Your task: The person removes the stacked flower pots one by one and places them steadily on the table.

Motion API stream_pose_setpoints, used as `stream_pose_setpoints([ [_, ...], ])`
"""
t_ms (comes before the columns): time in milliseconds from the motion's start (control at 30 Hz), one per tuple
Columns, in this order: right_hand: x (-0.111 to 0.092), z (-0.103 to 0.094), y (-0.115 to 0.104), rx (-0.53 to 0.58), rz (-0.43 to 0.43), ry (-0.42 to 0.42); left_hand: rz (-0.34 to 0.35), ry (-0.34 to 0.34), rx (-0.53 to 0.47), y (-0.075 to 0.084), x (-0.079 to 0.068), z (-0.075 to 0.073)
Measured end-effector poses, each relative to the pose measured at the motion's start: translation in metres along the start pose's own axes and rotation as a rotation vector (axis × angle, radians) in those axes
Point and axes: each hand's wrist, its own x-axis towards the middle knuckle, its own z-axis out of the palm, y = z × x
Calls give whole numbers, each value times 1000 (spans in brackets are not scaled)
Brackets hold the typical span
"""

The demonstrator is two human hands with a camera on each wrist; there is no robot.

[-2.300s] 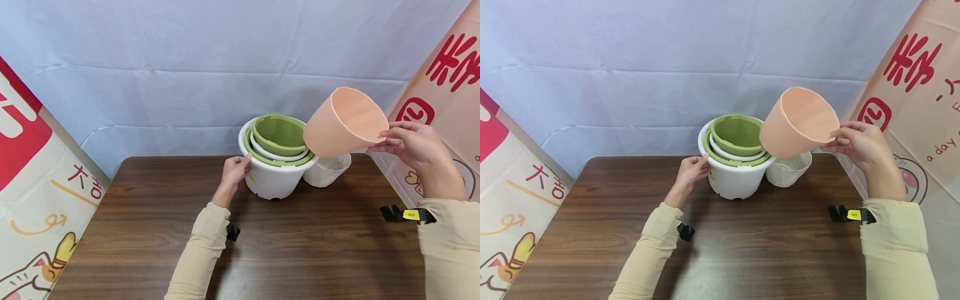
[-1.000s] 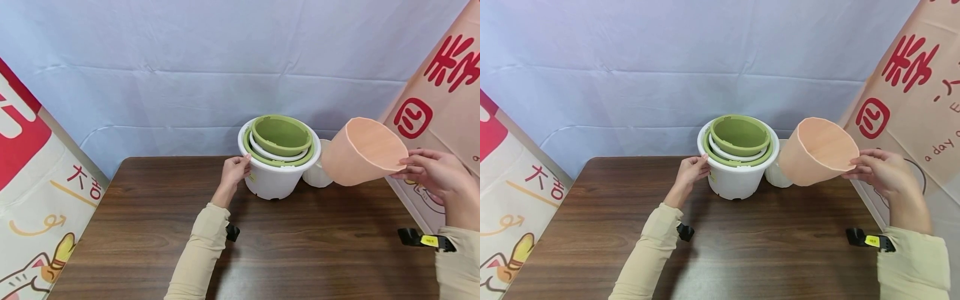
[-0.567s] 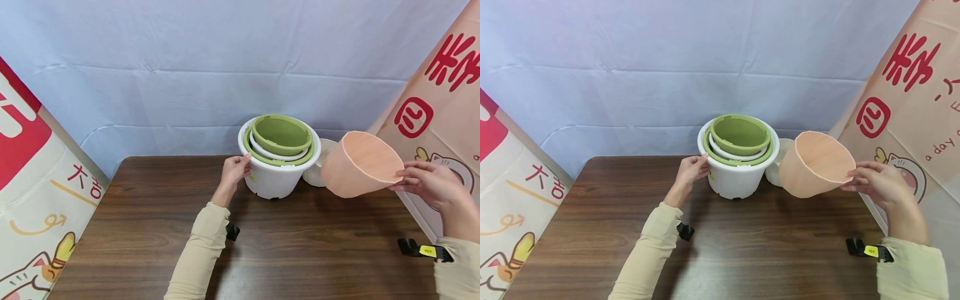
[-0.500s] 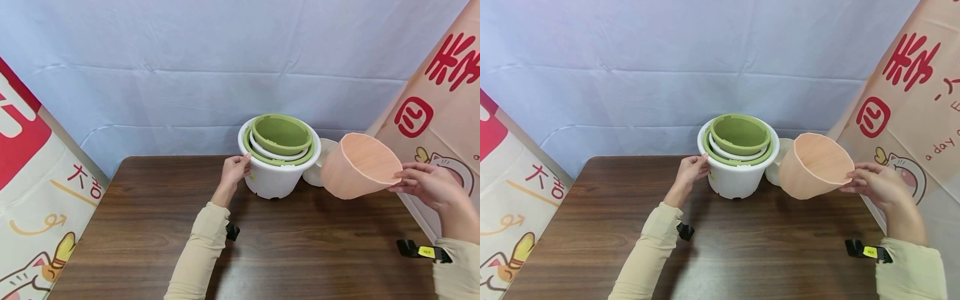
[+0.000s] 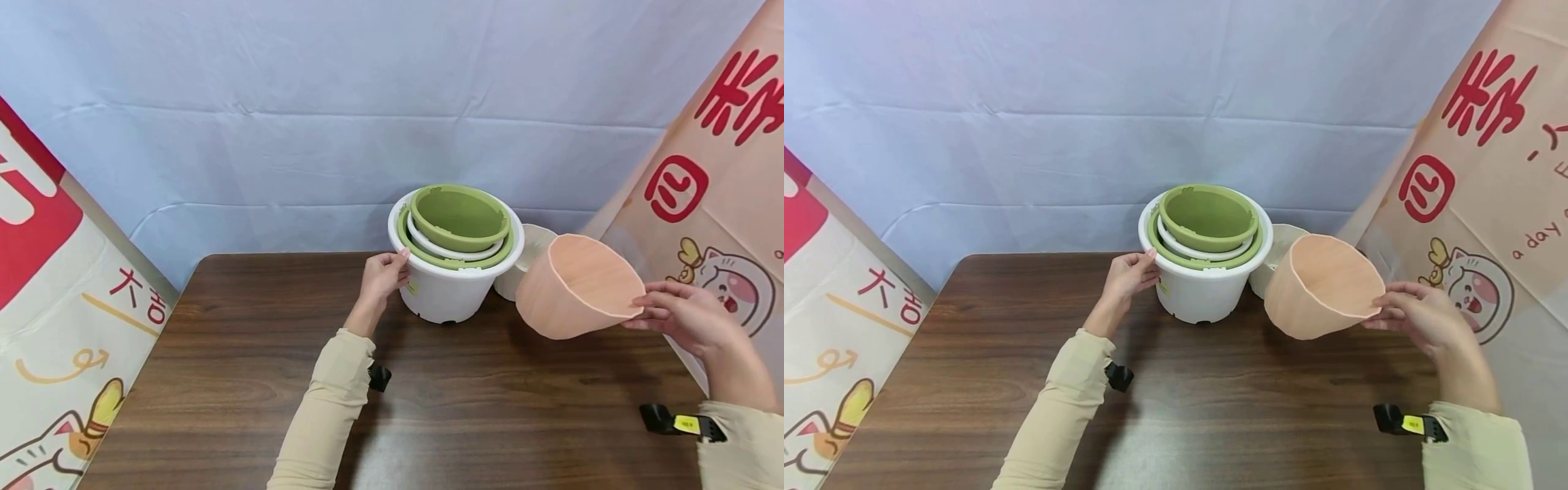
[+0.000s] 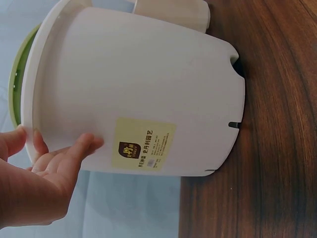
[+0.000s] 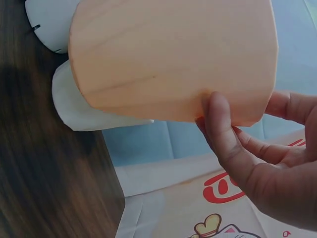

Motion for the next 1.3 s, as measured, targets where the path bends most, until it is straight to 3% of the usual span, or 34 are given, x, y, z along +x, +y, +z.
stream_pose_setpoints([
  [233,-2,-4,11,88,-7,-88,3,2,0,-1,0,0],
  [800,1,-1,45,-71,100,-47,22,3,-17,-3,1,0],
  [1300,4,-8,58,-113,140,-19,21,4,-18,-2,0,0],
])
